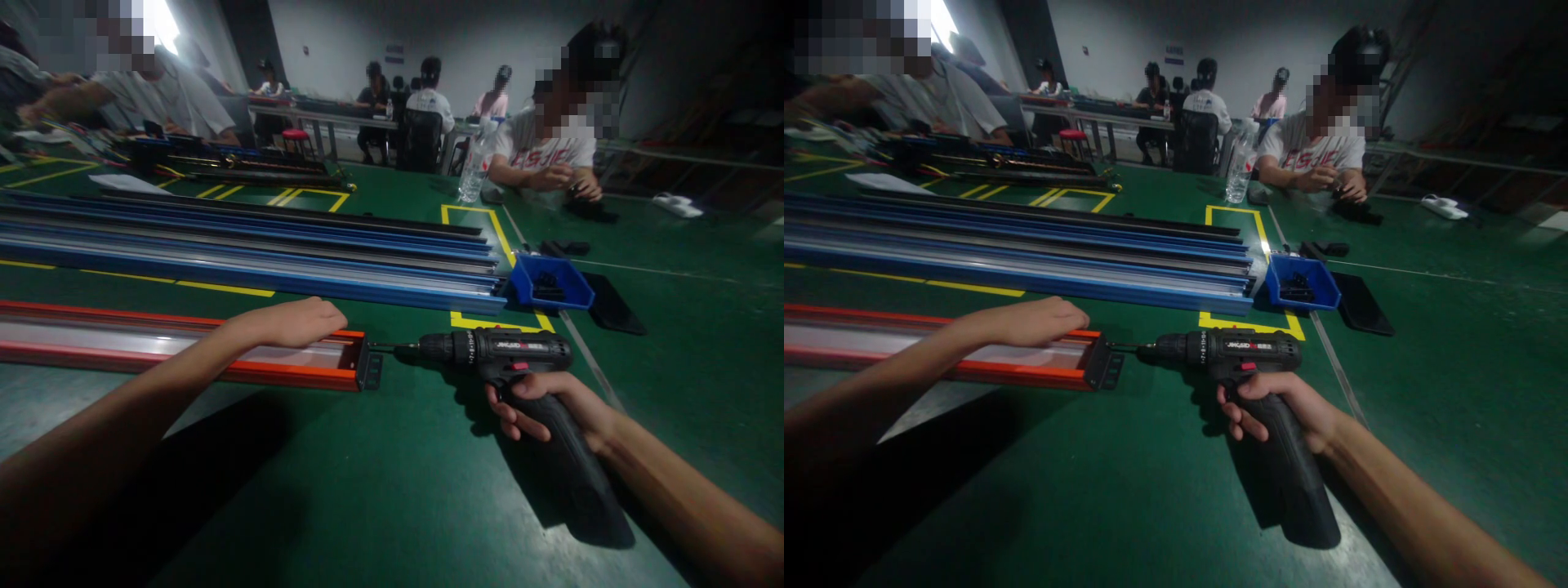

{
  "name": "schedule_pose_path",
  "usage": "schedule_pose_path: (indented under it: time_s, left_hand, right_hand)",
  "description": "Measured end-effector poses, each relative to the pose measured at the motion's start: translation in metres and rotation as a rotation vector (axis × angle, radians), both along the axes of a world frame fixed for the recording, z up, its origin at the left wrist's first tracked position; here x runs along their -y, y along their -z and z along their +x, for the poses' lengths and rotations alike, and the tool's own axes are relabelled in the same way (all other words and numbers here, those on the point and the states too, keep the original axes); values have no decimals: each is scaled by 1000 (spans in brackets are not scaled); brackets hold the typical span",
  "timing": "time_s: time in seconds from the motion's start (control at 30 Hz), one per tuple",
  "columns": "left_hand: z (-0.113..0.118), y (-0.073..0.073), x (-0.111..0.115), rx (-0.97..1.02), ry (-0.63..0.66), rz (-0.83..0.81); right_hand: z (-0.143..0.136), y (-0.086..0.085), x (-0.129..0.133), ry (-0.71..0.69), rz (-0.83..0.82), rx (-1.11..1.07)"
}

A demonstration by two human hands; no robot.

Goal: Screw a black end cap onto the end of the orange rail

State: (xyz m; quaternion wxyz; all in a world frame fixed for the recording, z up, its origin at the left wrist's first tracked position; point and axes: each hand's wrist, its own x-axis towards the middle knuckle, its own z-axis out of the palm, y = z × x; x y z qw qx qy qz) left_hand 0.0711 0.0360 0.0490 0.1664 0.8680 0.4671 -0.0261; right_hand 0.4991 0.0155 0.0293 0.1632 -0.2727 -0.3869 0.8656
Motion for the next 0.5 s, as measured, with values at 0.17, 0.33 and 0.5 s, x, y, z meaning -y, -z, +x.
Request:
schedule_pose_path:
  time_s: [0.17,0.33,0.5]
  left_hand:
    - [-1,0,0,11,-3,2]
    - [0,0,0,22,-9,-17]
    - [-3,3,-2,30,-4,-6]
  right_hand:
    - [0,0,0,1,9,-8]
    - [-1,-2,1,0,8,-1]
    - [-1,-1,1,-6,14,-4]
